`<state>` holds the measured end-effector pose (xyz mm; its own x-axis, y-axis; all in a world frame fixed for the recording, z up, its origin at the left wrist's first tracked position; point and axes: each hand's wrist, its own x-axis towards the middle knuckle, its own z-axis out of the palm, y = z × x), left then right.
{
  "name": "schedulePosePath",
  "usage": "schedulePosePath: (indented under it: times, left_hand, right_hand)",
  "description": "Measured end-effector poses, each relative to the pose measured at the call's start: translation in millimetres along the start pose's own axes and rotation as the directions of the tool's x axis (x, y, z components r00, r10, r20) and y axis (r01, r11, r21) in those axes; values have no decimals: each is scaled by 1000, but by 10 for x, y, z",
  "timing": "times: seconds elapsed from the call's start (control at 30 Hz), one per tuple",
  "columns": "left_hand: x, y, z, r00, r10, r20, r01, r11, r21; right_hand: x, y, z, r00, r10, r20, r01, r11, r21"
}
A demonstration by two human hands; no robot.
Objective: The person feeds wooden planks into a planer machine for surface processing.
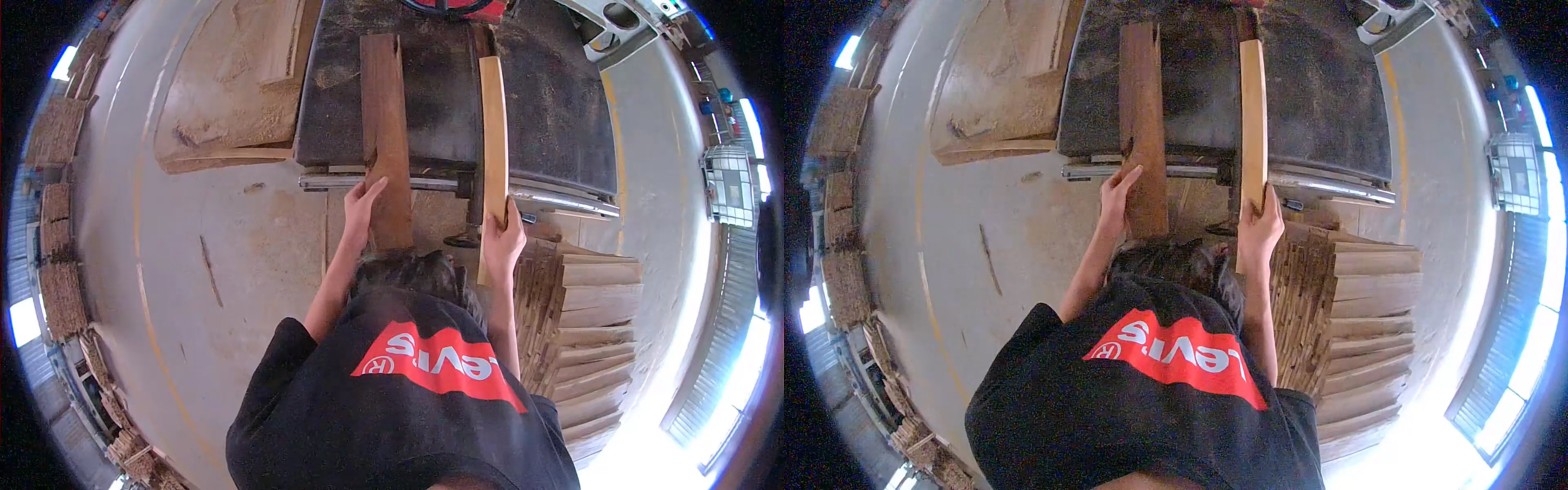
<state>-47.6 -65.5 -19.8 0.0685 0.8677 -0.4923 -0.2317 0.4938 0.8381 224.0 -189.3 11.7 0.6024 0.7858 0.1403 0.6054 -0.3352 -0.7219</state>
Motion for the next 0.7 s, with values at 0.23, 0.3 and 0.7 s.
schedulePosePath:
  times: [0.23,0.3,0.7]
  left_hand:
    - [210,146,23,997,73,26,-76,987,144]
    - [128,180,36,997,76,-13,-74,989,128]
    - [101,77,48,999,29,41,-32,997,66]
  right_hand:
    - [-81,-322,-1,995,-96,-25,97,995,17]
    - [-100,-367,-22,995,-100,-23,100,995,-19]
    - [-160,-600,-38,986,20,164,-111,815,569]
